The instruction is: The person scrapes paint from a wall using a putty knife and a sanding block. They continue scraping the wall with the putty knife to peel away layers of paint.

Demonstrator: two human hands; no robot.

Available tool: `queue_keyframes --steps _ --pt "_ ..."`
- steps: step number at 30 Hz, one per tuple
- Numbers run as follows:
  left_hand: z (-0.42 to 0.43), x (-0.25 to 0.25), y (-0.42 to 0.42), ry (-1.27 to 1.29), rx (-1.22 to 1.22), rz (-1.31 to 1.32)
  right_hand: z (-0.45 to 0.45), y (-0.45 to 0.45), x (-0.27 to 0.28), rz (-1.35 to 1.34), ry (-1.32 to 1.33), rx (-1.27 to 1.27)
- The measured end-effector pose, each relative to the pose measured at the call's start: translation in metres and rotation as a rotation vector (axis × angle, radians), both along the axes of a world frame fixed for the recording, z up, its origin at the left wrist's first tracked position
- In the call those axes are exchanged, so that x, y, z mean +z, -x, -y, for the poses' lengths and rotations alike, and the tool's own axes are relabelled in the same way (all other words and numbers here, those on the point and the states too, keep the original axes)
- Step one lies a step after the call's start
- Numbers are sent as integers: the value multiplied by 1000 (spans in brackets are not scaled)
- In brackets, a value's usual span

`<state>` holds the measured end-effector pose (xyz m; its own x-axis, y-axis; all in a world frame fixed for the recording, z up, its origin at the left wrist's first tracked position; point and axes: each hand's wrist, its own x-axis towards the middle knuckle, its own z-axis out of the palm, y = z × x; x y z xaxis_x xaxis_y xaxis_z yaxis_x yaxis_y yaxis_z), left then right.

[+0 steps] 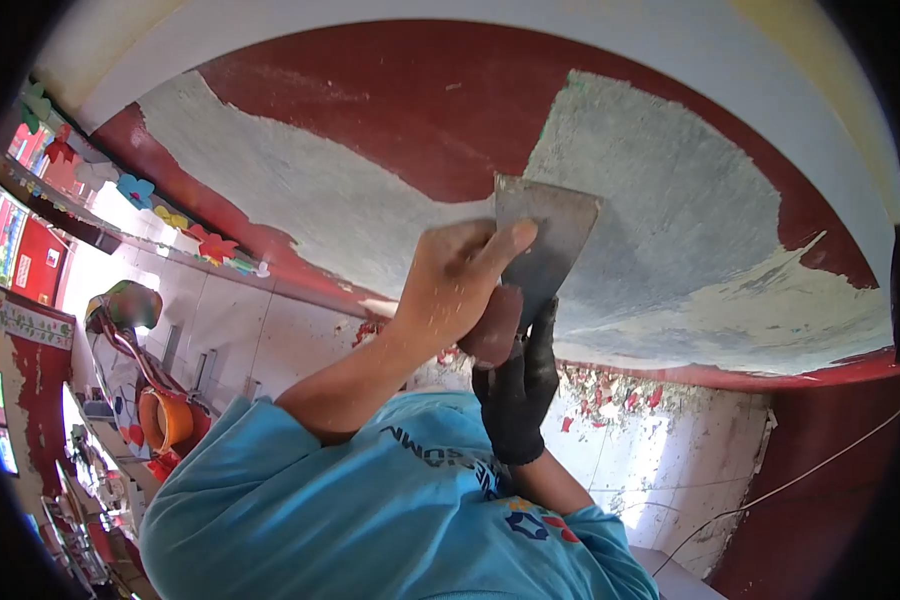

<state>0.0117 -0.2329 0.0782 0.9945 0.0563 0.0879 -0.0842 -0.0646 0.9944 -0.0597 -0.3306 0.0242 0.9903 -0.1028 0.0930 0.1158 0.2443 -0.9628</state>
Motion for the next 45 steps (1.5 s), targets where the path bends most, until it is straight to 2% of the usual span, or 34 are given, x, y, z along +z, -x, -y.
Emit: queue_keyframes --steps 1,4,6,8,10,11,12,14,15,16,18,19,20,22,24,26,28,30,31,34,35,36,38,39,45 --pt "-2 7 -1 13 -37 -43 -1 1 -1 99 291 -34" --pt "-2 0 0 51 -48 -92 5 2 -10 95 308 -13" --pt "-2 -5 1 -98 -33 -42 3 5 -9 107 330 -38" --pt "-1 -2 -4 -34 -46 -25 1 0 -6 107 349 -65" --pt "0 16 -4 18 -78 -120 1 2 -1 108 390 -52" --pt "-1 14 -4 18 -77 -121 5 4 1 -98 151 33" --pt "-2 12 -3 2 -91 -162 10 2 -4 -101 148 34" --pt "-2 7 3 -18 -102 -188 17 -8 -17 514 1008 -187" --pt "2 2 10 -41 -73 -115 9 -4 -11 201 477 -154" --pt "5 -2 15 -66 -46 -42 9 -1 -6 219 472 -164" --pt "6 -4 9 -13 -38 11 11 3 0 16 311 -39" --pt "3 -1 4 -32 -75 -10 7 1 -3 56 229 -64" --pt "1 1 2 -53 -111 -40 7 -2 -2 56 227 -61" --pt "-1 2 4 -72 -146 -83 10 -7 1 197 546 -97" --pt "1 3 8 -85 -113 -68 12 0 -18 240 530 -95" --pt "4 -8 13 -30 -89 -40 8 4 -19 72 312 -100" --pt "4 -2 6 24 -72 -11 9 -1 7 23 301 -56" --pt "0 16 6 -17 -139 -196 7 0 15 1 212 -34" --pt "0 7 5 -47 -128 -73 9 0 4 -24 150 0" --pt "3 -1 9 -77 -77 -30 10 1 -11 93 288 -51" --pt "4 0 8 -76 -77 -14 8 5 -10 46 158 -3" --pt "5 0 7 -31 -80 -11 9 0 -6 60 159 -8" --pt "3 1 7 11 -87 -38 13 -1 7 80 322 10" --pt "-1 4 6 -40 -116 -63 14 1 19 -27 203 48" --pt "0 4 6 -102 -120 -104 8 3 6 66 330 -45"
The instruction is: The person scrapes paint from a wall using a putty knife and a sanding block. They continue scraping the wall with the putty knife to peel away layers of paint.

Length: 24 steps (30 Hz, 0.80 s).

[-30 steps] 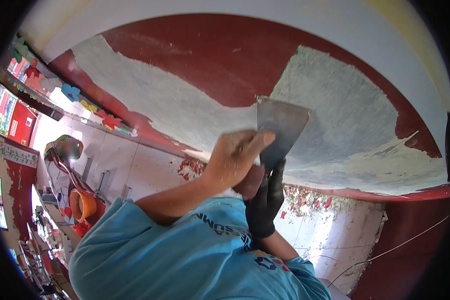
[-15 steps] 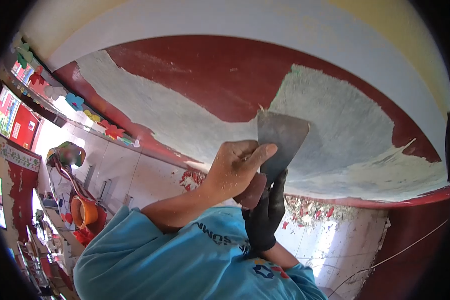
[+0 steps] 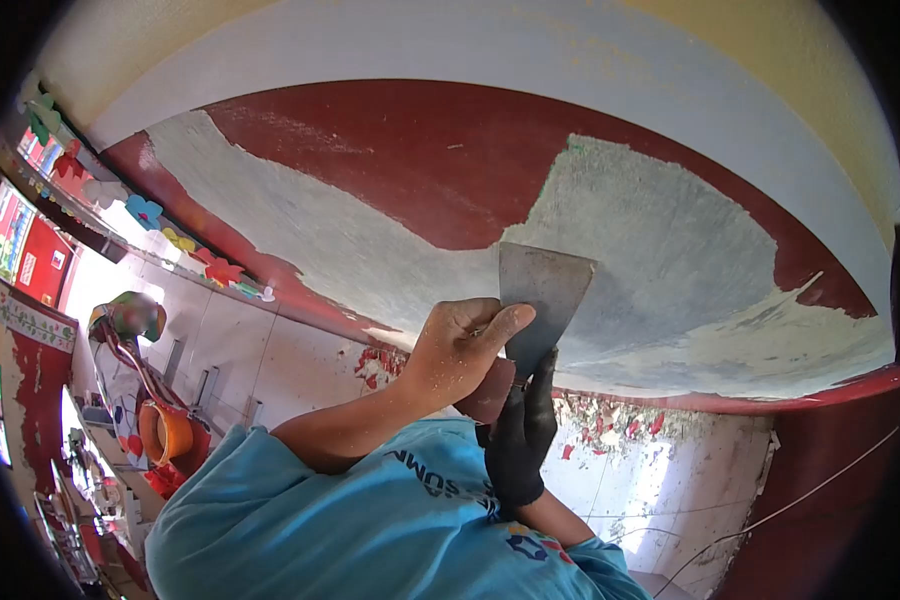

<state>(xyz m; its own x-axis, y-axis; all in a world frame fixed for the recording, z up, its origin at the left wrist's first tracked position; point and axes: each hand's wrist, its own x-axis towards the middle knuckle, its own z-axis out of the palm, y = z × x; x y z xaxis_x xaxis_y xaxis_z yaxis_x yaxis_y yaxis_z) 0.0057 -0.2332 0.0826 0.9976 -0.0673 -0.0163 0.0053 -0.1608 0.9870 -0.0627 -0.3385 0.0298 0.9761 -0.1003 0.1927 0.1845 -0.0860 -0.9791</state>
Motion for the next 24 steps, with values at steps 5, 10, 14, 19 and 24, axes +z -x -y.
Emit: queue_keyframes --steps 5,10,14,19,24 --pt "12 12 -1 140 84 157 4 -4 5 143 52 -19" --pt "3 9 1 65 1 -13 0 -3 12 -40 -66 -38" --pt "3 -1 -1 56 -22 8 5 -1 -2 -38 -56 -1" --pt "-1 3 -1 60 -67 18 1 -3 12 86 24 -28" --pt "1 0 4 81 -36 15 1 -5 11 146 186 -77"
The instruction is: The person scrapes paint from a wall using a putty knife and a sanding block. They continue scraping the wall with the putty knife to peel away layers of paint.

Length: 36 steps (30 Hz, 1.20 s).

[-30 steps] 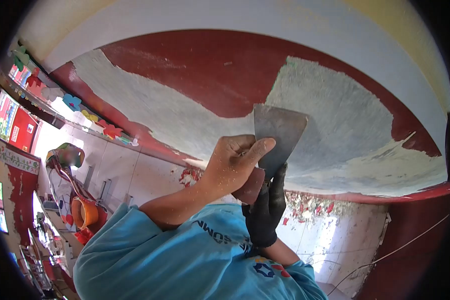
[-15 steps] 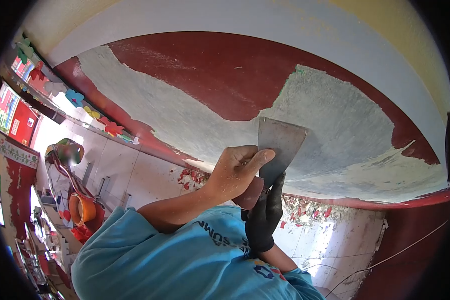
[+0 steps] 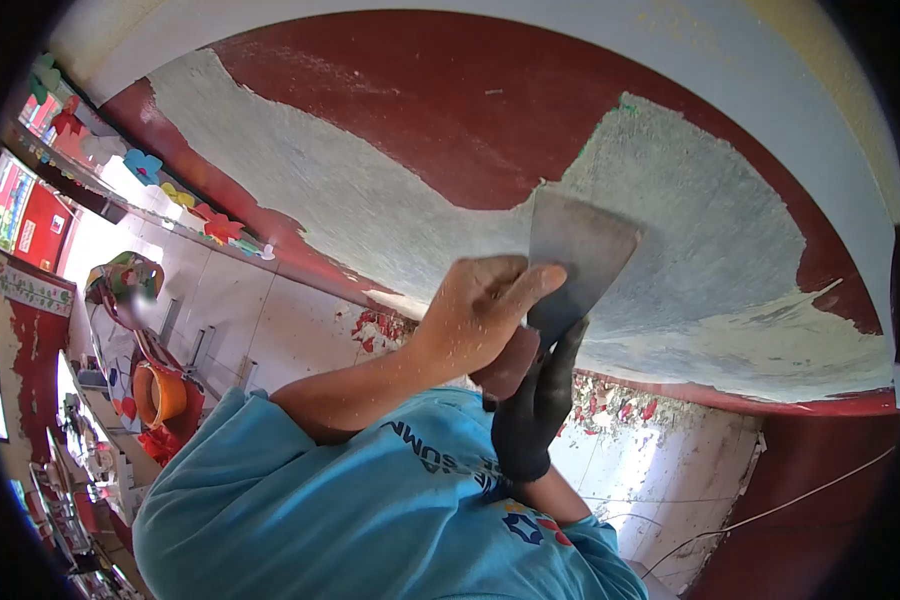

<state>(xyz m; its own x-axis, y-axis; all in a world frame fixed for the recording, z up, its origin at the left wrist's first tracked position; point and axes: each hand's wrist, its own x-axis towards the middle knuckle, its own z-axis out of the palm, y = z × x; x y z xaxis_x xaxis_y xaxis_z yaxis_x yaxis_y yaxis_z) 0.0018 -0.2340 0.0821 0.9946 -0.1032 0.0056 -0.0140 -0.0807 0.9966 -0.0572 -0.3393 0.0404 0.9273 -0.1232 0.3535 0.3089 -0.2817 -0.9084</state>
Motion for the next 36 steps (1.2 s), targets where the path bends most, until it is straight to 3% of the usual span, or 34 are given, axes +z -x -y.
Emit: queue_keyframes --steps 5,6,9,12,13,15,16,17,19,20,22,25,27,28,30,36 --pt "0 3 -4 76 -10 -84 5 1 3 -161 -150 40" --pt "1 3 -6 68 -6 -45 9 2 2 -164 18 109" --pt "1 0 -2 36 0 10 0 6 -8 -32 21 -19" --pt "-1 -6 -5 52 -10 39 -1 2 3 -95 -88 17" --pt "1 4 -7 52 -13 28 -1 2 7 -130 -152 24" --pt "7 31 -9 243 -24 16 1 2 16 -58 -19 2" --pt "3 37 -10 49 -10 71 1 3 16 -41 -46 9" --pt "2 31 -10 46 -13 91 0 -1 16 -7 -78 16" --pt "3 2 -5 75 -7 54 5 5 0 -192 -14 38" --pt "-1 -4 -3 79 -36 -21 6 4 -4 -111 32 34" --pt "0 2 -10 54 -30 2 6 3 -4 -56 73 20" --pt "0 -2 -12 82 -45 44 9 -1 -2 -235 17 119" --pt "-1 -3 -7 -12 -23 44 3 -5 -10 178 340 -84" --pt "-1 -1 -6 -16 -23 54 3 -2 -5 188 336 -86" --pt "2 2 -7 64 -26 62 5 5 9 -200 -145 74" --pt "2 7 1 45 -31 4 7 9 2 -122 -3 83"
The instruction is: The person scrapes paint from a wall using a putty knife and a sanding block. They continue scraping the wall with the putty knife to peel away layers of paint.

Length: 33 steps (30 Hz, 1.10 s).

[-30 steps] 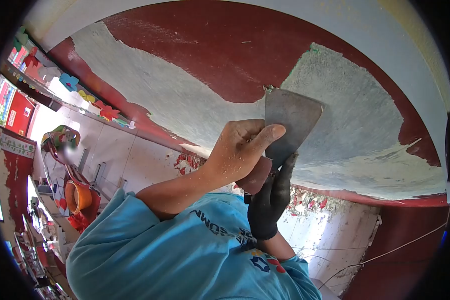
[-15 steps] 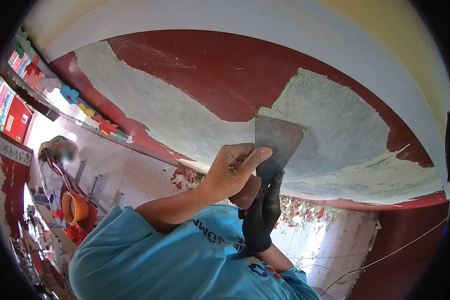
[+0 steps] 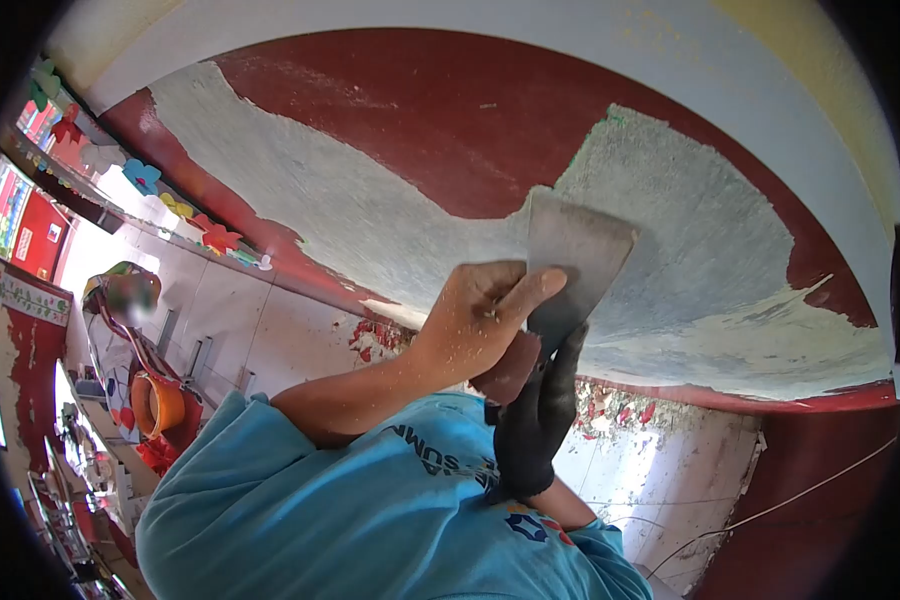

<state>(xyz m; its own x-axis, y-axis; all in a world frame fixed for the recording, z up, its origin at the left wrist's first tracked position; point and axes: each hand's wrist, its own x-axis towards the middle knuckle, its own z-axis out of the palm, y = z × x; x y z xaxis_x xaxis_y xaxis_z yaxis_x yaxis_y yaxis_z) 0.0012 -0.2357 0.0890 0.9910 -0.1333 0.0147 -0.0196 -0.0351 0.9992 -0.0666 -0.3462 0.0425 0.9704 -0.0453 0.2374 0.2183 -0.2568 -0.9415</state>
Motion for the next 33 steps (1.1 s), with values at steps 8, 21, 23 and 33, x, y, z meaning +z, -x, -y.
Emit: queue_keyframes --steps 8,21,23,33 --pt "6 -3 -5 81 74 61 -1 -8 -6 281 287 -116" --pt "-3 1 -8 -70 26 -3 -6 -5 13 -174 -364 -18" --pt "2 9 -7 77 74 22 -8 -9 9 -48 -250 -50" --pt "-5 1 -12 -47 113 77 -13 -19 -8 136 -191 -26"
